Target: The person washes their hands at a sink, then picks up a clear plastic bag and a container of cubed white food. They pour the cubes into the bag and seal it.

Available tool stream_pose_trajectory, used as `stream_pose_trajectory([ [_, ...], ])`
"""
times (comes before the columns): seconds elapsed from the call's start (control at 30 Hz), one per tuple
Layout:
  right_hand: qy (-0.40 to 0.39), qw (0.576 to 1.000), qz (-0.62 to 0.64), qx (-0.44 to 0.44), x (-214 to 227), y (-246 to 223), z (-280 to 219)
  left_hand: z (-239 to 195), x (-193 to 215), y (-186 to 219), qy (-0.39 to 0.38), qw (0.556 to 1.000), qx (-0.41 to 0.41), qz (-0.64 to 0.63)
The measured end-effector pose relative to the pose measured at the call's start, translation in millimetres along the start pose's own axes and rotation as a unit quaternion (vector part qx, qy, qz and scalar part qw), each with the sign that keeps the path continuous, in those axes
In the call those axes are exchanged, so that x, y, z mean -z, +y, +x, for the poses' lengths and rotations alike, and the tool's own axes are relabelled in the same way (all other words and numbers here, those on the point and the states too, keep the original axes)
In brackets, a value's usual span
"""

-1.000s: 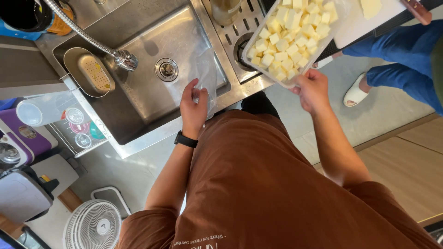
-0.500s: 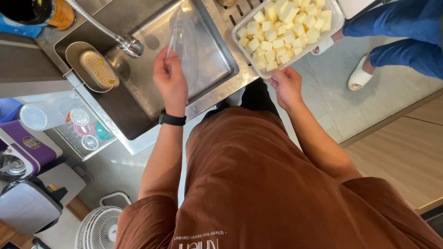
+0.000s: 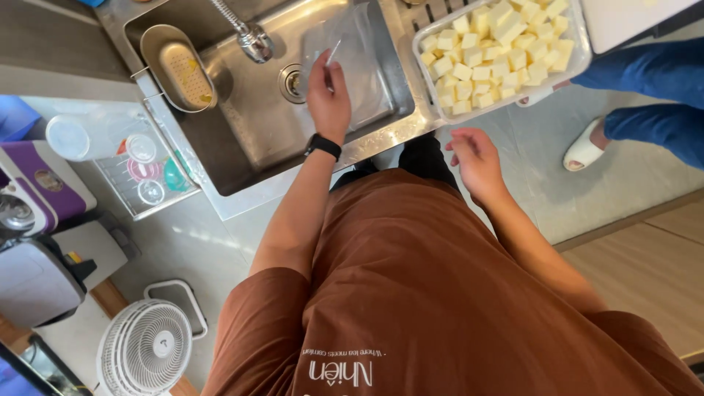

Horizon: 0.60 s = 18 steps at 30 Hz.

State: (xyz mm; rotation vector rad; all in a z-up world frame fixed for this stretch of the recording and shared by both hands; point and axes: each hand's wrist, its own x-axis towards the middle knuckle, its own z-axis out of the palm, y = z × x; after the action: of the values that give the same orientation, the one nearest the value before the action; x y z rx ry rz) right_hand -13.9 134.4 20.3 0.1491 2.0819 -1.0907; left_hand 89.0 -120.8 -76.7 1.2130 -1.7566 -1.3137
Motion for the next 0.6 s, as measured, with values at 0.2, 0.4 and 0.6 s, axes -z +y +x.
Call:
stream_pose_trajectory([
  [0.2,-0.248,0.882,-0.158,0.368,-38.9,-71.7,-9.7,-24.5,3.7,19.3,-0.047,0.994,-0.099,0.016],
  [0.4,-0.13,0.776,-0.534,0.311,-75.8,-100.1,23.0,-45.1,18.3,48.6,-0.064,0.986,-0.151,0.024],
  [0.6,-0.32,0.829,-0.399,0.229,-38.6,-110.7,7.4,-47.2,28.5,56.8,0.065,0.982,-0.17,0.042],
])
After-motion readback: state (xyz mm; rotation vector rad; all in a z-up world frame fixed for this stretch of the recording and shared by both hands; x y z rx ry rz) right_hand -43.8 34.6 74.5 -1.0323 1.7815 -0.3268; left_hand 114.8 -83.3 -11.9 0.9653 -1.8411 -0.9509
